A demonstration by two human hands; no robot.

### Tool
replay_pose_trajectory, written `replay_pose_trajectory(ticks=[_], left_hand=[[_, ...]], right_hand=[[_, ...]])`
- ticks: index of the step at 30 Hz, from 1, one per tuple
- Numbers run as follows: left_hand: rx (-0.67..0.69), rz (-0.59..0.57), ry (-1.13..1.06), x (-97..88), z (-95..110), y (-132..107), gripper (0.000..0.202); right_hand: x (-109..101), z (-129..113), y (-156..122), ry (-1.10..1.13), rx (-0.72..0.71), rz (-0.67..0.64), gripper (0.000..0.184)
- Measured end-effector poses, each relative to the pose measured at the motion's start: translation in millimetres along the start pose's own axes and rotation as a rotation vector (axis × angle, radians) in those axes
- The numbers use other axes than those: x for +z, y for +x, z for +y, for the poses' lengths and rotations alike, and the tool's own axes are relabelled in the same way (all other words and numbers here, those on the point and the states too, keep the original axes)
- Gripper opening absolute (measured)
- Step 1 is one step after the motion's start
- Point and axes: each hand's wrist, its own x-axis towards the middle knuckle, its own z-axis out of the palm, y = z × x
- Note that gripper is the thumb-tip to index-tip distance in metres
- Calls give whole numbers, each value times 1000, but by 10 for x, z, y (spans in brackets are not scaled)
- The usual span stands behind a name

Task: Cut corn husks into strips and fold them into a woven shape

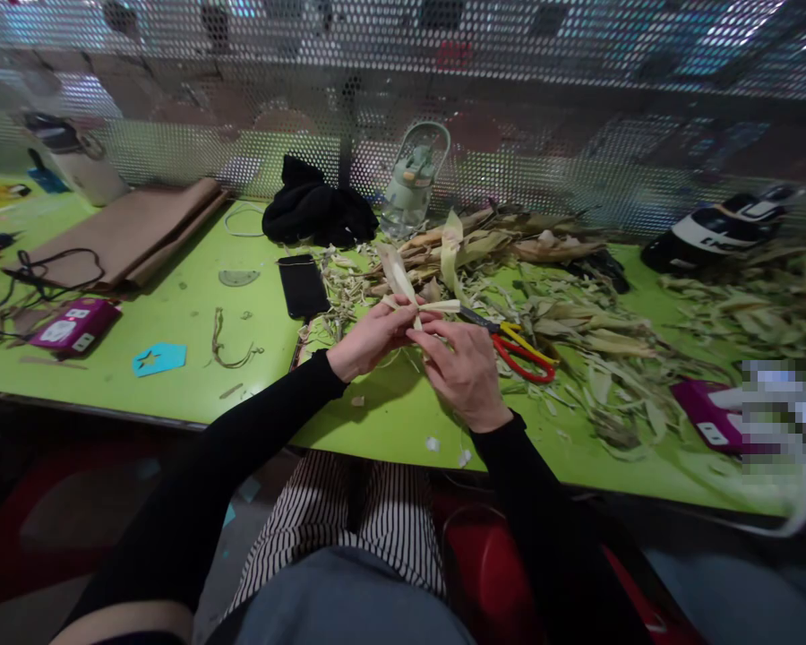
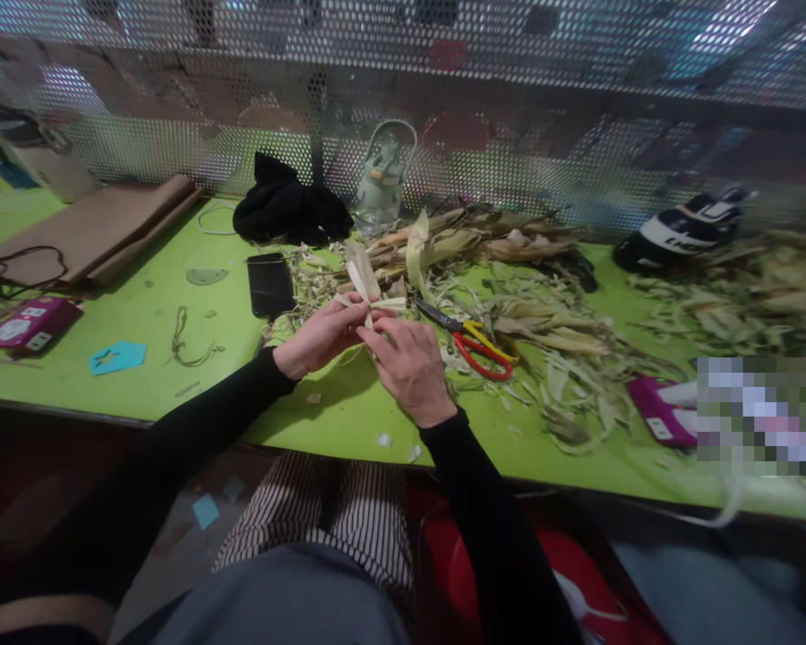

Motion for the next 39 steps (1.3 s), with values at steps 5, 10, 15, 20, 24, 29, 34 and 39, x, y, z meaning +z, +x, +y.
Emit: replay_pose_trajectory(ticks=[5, 10, 15, 20, 24, 29, 34, 39], left_hand=[[-46, -16, 18, 39, 54, -19, 16], [-41, -39, 49, 23, 49, -17, 17], [-11, -21, 109, -36, 30, -5, 19], [94, -124, 375, -98, 2, 21, 17], [106, -197, 424, -103, 11, 22, 13], [106, -216, 448, -88, 40, -9, 24], [100, -129, 303, -69, -4, 12, 28], [52, 8, 211, -24, -35, 27, 14]], right_hand=[[24, 9, -11, 63, 25, 131, 30], [52, 23, -18, 125, 39, 201, 28], [31, 12, 16, 169, -2, 232, 23], [-2, 7, 35, 268, 216, 278, 10], [9, 15, 23, 535, 507, 219, 11], [44, 8, 14, 776, 736, 158, 24], [105, 24, 35, 984, 840, 216, 33], [90, 14, 29, 837, 803, 154, 18]])
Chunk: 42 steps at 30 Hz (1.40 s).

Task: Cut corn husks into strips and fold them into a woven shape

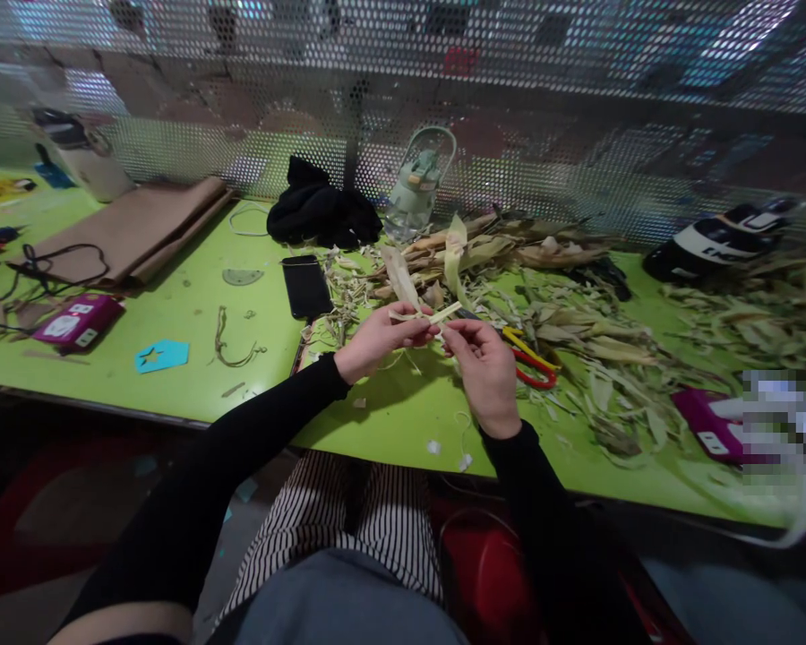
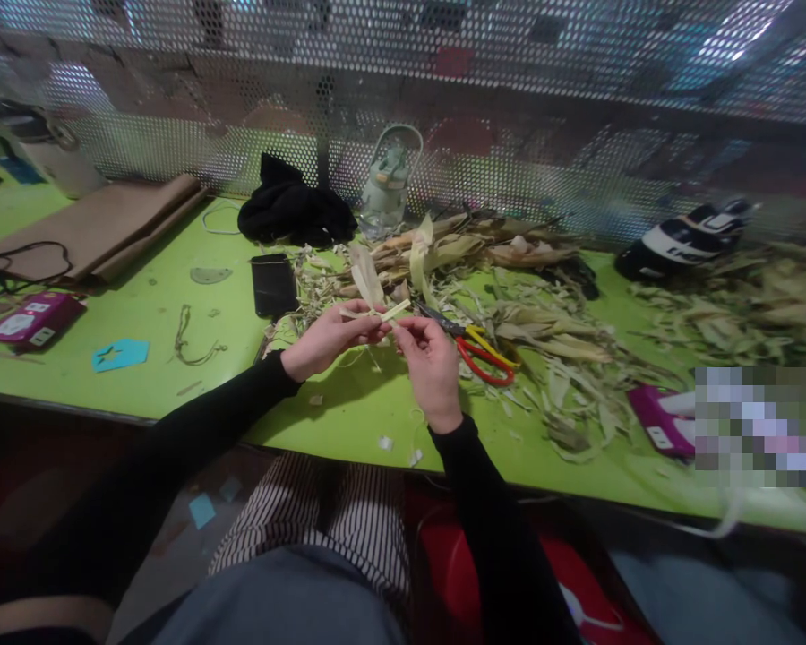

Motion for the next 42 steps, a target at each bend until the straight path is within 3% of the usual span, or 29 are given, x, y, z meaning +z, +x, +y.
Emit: replay_pose_trajectory(ticks=[3, 6, 9, 12, 18, 21, 25, 31, 36, 42], left_hand=[[74, 59, 152, 6, -20, 0, 12], [215, 109, 497, -23, -46, 2, 10], [314, 68, 874, -64, -43, 0, 13], [311, -72, 982, -94, -12, 4, 15], [42, -298, 538, -139, 45, 22, 11], [20, -341, 486, -131, 80, -2, 13], [42, -319, 476, -96, 116, -41, 15], [73, -221, 488, -72, 111, -53, 8], [103, -244, 566, -58, 85, -64, 7], [62, -269, 446, -37, 55, -67, 10]], right_hand=[[-11, -38, -35, -342, -291, -27, 12], [-18, -40, -41, -656, -598, -10, 10], [-30, -3, -20, -808, -733, 58, 8], [-44, 39, -4, -760, -693, 26, 11], [-41, 37, -26, -504, -490, -48, 12], [-32, 23, -44, -345, -338, -15, 11], [-31, 27, -50, -135, -176, 27, 26], [-35, 16, -55, -44, -131, -46, 26], [-37, 28, -33, -28, -96, -17, 34], [-59, -26, 5, -104, -148, -45, 17]])
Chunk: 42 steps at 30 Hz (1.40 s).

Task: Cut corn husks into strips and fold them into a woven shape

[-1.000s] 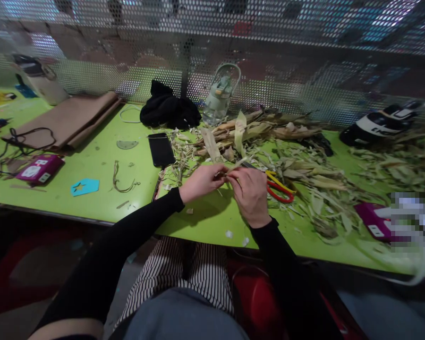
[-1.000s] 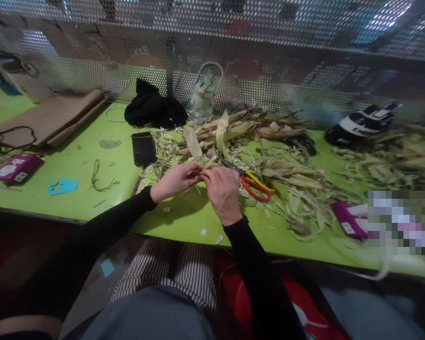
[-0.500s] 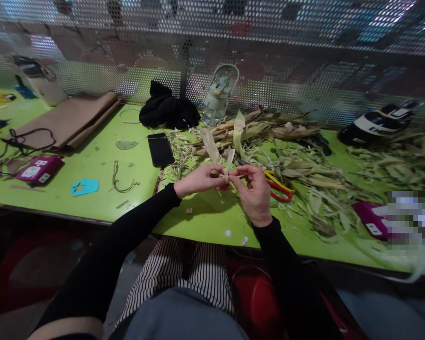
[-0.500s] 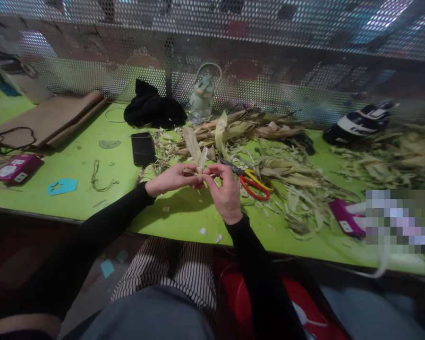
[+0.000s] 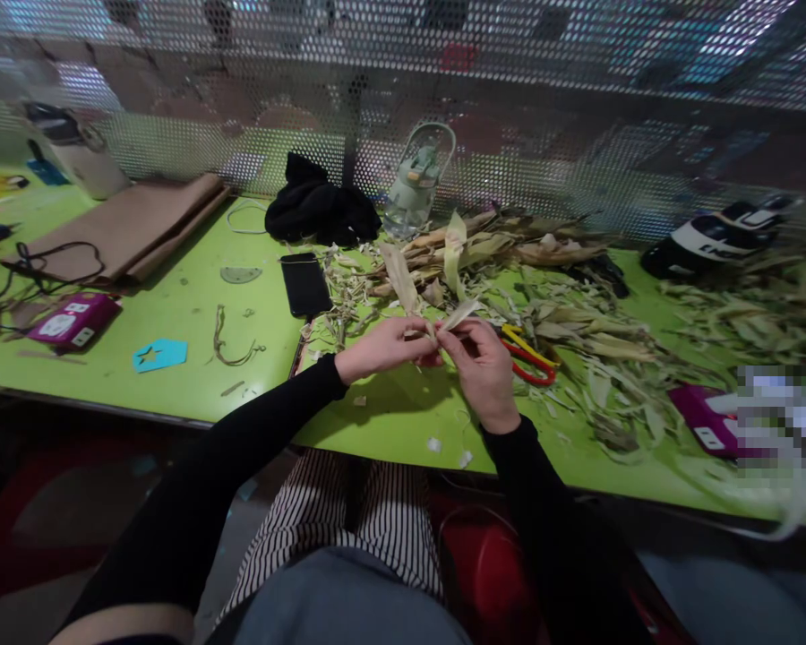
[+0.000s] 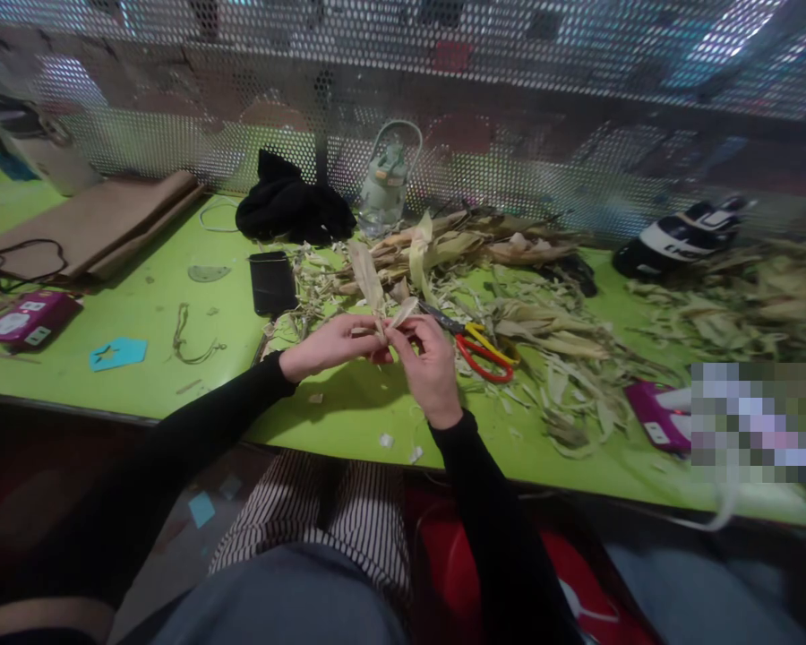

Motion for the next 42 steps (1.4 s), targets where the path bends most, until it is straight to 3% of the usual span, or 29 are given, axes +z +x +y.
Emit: replay_pose_trajectory(ticks=[3, 8, 14, 20, 24, 28, 35, 38, 42], left_hand=[[6, 22, -119, -16, -17, 22, 13], [19, 47, -136, -47, -58, 65, 11], [110, 176, 201, -59, -102, 78, 12], [222, 146, 469, -49, -24, 31, 18], [188, 111, 339, -18, -12, 11, 21], [130, 42, 130, -13, -27, 23, 19], [-20, 0, 106, -16, -9, 28, 16], [-55, -57, 122, 8, 13, 8, 14], [-89, -33, 44, 22, 48, -4, 13]], right_hand=[[-8, -9, -3, -25, -94, 42, 11], [-28, -32, -6, -92, -181, -14, 18], [-36, -44, 16, -31, -141, -84, 10], [-1, 22, -26, 30, 43, -35, 21], [-2, 11, -35, 47, 64, 0, 33], [-25, -26, -29, 53, 55, -46, 27], [-59, -26, -19, -197, -152, 18, 26], [-61, -9, -3, -155, -147, -53, 26], [-78, -12, 11, -10, -76, -111, 25]])
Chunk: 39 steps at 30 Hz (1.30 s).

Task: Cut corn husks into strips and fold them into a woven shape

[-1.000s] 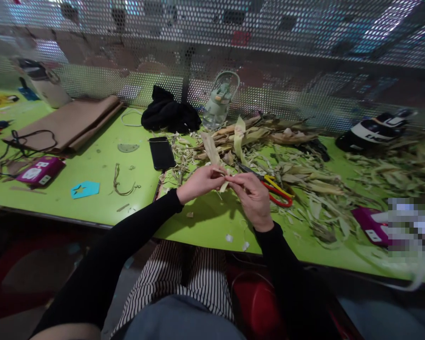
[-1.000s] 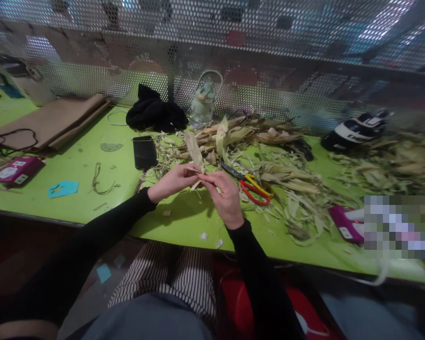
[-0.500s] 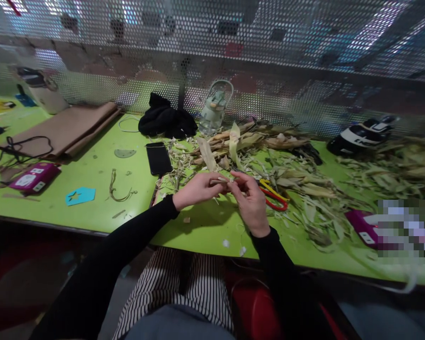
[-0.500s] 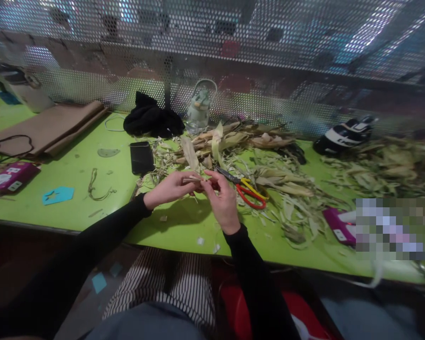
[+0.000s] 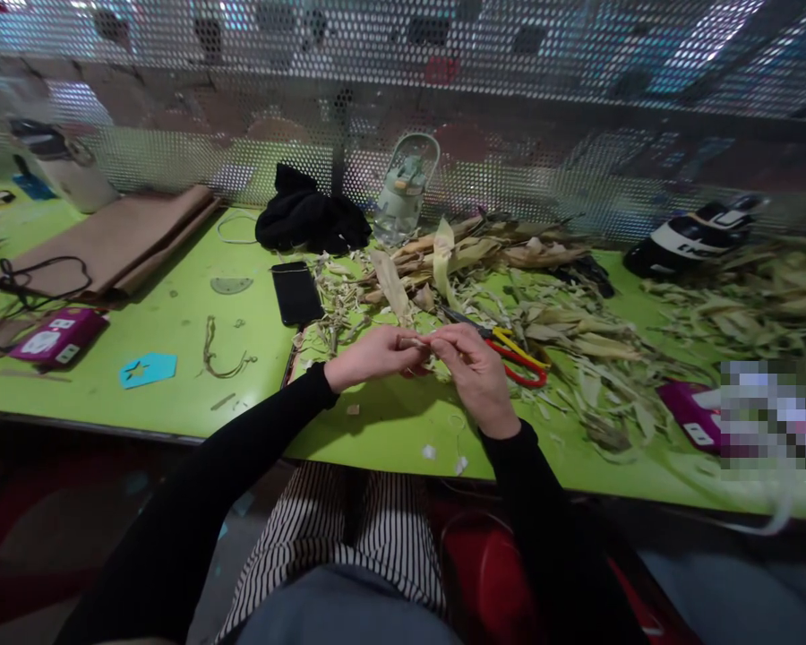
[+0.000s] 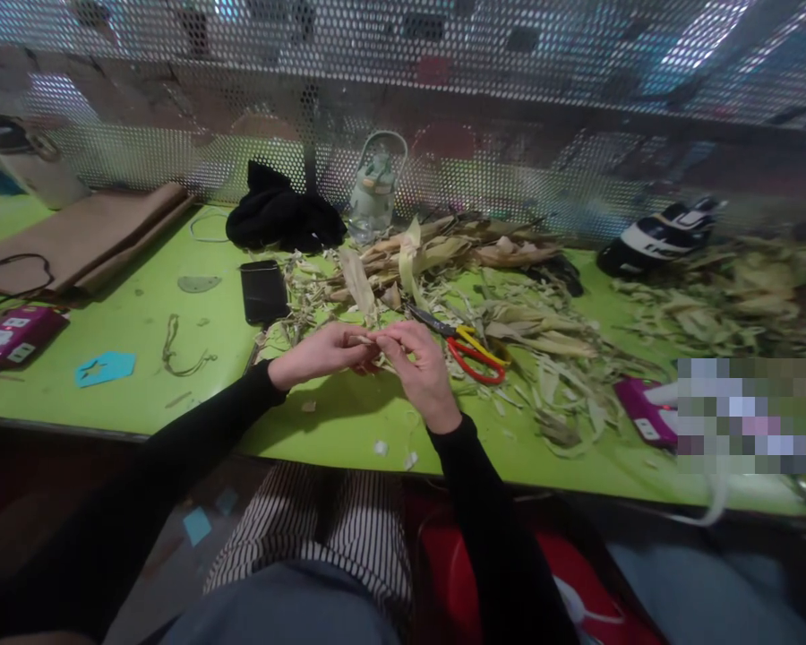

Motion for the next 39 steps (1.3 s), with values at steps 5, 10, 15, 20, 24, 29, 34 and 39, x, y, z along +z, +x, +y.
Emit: replay_pose_trajectory(ticks=[5, 10, 15, 20, 24, 29, 34, 39], left_hand=[[-35, -10, -17, -16, 21, -6, 11], [-33, -35, 13, -24, 8, -12, 12], [-33, -44, 58, -20, 21, -20, 12], [-54, -25, 95, -13, 63, -37, 11], [-55, -35, 83, -6, 45, -27, 12], [-14, -42, 29, -10, 9, -11, 14], [9, -20, -28, -39, 45, -33, 17], [-33, 40, -58, -37, 61, -38, 18]], right_hand=[[-21, -9, 5, 68, 48, -33, 27], [-19, -2, 18, 184, 132, -63, 27], [-30, -33, 20, 236, 179, -121, 22], [-48, -72, 18, 115, 106, -132, 19], [-44, -70, 23, 27, 26, -108, 18], [-15, -69, 12, 8, -32, -46, 20], [0, -56, -28, 98, 41, 9, 18], [-48, -8, -32, -95, -88, 20, 14]])
